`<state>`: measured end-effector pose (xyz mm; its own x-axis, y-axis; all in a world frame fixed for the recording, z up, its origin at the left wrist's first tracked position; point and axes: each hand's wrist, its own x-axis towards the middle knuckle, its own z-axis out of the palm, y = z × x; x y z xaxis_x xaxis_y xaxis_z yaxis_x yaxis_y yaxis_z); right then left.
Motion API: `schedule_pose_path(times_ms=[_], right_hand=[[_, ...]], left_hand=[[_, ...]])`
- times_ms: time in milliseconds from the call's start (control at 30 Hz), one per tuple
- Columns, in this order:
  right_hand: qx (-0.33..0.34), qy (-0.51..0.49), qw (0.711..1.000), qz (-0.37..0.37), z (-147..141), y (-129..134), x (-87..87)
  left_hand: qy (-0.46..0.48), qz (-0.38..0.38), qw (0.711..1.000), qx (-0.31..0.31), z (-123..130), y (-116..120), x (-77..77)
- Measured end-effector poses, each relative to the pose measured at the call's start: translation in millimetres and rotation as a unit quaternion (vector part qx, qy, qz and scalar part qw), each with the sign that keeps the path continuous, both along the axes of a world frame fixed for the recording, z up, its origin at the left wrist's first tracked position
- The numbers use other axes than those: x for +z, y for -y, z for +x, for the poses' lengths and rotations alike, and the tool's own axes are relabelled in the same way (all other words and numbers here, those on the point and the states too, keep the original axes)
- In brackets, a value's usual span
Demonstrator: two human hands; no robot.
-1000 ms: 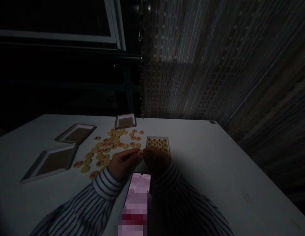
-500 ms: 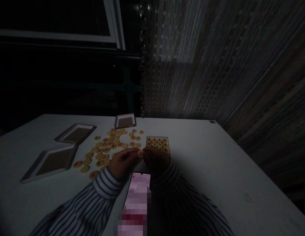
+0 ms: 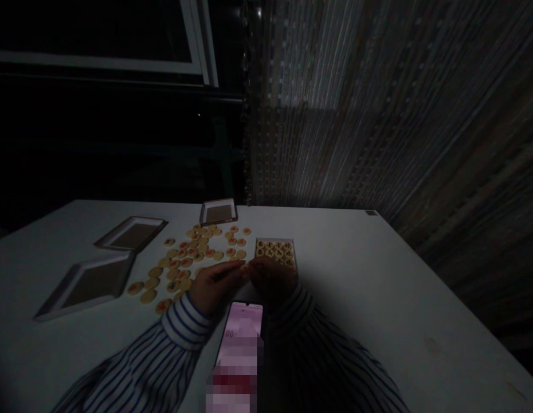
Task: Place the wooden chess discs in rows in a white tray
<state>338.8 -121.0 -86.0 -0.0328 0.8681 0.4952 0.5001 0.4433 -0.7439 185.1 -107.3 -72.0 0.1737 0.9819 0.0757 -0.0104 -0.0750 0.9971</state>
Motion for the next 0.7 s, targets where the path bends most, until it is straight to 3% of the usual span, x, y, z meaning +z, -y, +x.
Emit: schedule_pose_path(times_ms=[167,467,700], right_hand=[[0.0,0.022,1.0,0.01,1,-1,0.5],[0.02,0.127,0.985,0.119,-9,6,22.0],[-0.015,0.181,0.972,0.149,-5,4,14.5]], left_hand=[[0.008,-0.006,1.0,0.006,1,1,2.3],[0.045,-0.012,0.999,0.027,2,-1,2.1],[0.044,-0.021,0.998,0.033,1,-3,-2.3]])
